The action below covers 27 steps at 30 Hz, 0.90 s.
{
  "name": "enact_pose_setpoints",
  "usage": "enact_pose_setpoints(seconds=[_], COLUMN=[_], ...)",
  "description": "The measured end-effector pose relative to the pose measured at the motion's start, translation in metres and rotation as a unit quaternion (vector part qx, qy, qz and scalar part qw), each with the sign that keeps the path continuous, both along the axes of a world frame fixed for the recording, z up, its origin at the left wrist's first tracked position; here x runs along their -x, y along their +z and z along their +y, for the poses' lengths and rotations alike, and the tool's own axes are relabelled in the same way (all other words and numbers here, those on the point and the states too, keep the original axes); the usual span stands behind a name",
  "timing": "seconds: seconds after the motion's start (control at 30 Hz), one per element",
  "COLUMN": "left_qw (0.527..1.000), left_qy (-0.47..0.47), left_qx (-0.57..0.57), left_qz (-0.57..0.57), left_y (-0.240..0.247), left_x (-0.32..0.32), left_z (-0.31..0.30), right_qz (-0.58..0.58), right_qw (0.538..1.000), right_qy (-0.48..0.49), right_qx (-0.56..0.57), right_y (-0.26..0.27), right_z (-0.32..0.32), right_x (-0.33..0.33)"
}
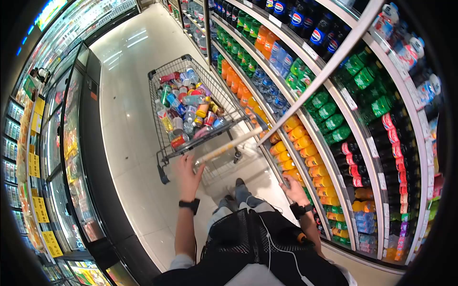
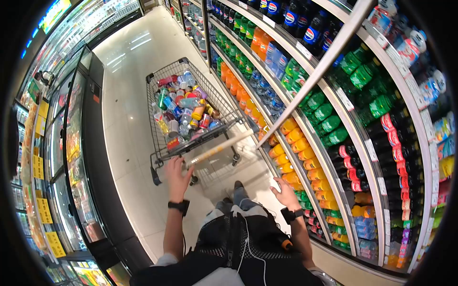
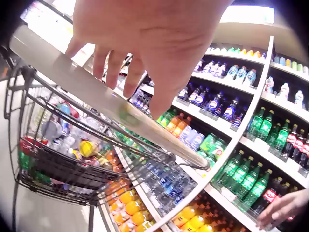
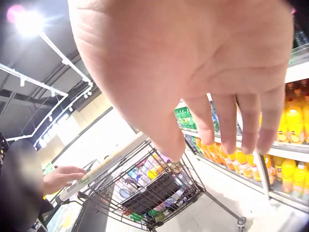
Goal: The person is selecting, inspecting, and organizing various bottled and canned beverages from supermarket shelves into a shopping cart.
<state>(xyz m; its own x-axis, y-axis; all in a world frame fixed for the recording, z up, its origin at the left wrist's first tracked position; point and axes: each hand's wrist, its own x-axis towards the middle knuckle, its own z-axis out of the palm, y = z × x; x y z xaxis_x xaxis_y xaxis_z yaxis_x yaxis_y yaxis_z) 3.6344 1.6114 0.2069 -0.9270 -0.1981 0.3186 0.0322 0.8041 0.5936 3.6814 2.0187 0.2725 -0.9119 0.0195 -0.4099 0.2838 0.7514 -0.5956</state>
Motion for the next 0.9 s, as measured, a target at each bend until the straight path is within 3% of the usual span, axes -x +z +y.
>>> enact_pose_setpoints(seconds=[0.07, 0.1, 0.17, 0.2, 0.27, 0.33, 0.37, 0.43, 0.47, 0.53, 0.57, 0.63, 0.77, 0.83, 0.9], left_qw=[0.998, 0.998, 0.974, 0.972, 0.929, 0.94, 0.922, 0.938, 0.928, 0.913, 0.882, 0.886, 0.885, 0.888, 0.875], left_qy=[0.042, 0.044, 0.18, 0.184, 0.235, 0.232, 0.248, 0.235, 0.244, 0.262, 0.294, 0.279, 0.271, 0.256, 0.269], left_qx=[0.043, 0.046, 0.124, 0.132, -0.022, -0.083, -0.14, -0.123, -0.11, -0.134, -0.195, -0.175, -0.149, -0.122, -0.171], left_qz=[-0.024, -0.028, -0.06, -0.06, -0.286, -0.235, -0.263, -0.223, -0.258, -0.283, -0.314, -0.326, -0.348, -0.362, -0.364], left_y=[0.005, 0.003, -0.003, -0.012, -0.029, -0.028, -0.023, -0.022, -0.022, -0.013, -0.021, -0.006, -0.013, -0.021, 0.018], left_x=[0.0, 0.002, 0.012, 0.019, 0.033, 0.046, 0.041, 0.052, 0.05, 0.062, 0.069, 0.063, 0.105, 0.115, 0.16], left_z=[-0.036, -0.053, -0.079, -0.089, -0.106, -0.114, -0.11, -0.11, -0.114, -0.112, -0.122, -0.124, -0.146, -0.151, -0.156], right_qz=[0.143, 0.14, 0.237, 0.276, 0.262, 0.285, 0.324, 0.309, 0.171, 0.134, 0.086, -0.02, -0.019, -0.023, -0.004], right_qw=[0.987, 0.987, 0.971, 0.96, 0.965, 0.958, 0.946, 0.95, 0.98, 0.983, 0.989, 0.992, 0.99, 0.995, 0.995], right_qy=[0.061, 0.063, 0.024, 0.019, -0.009, -0.018, -0.017, -0.038, -0.057, -0.06, -0.047, -0.029, -0.011, -0.011, 0.0], right_qx=[-0.041, -0.038, -0.033, -0.037, -0.007, 0.008, 0.004, -0.024, -0.078, -0.113, -0.109, -0.122, -0.138, -0.092, -0.1], right_y=[-0.006, -0.006, -0.004, -0.008, -0.016, -0.041, -0.059, -0.069, -0.067, -0.055, -0.055, -0.069, -0.067, -0.07, -0.049], right_z=[-0.015, -0.026, -0.052, -0.064, -0.083, -0.099, -0.1, -0.093, -0.091, -0.093, -0.099, -0.098, -0.116, -0.118, -0.145], right_x=[0.04, 0.061, 0.11, 0.138, 0.184, 0.235, 0.248, 0.272, 0.283, 0.301, 0.322, 0.345, 0.386, 0.407, 0.438])
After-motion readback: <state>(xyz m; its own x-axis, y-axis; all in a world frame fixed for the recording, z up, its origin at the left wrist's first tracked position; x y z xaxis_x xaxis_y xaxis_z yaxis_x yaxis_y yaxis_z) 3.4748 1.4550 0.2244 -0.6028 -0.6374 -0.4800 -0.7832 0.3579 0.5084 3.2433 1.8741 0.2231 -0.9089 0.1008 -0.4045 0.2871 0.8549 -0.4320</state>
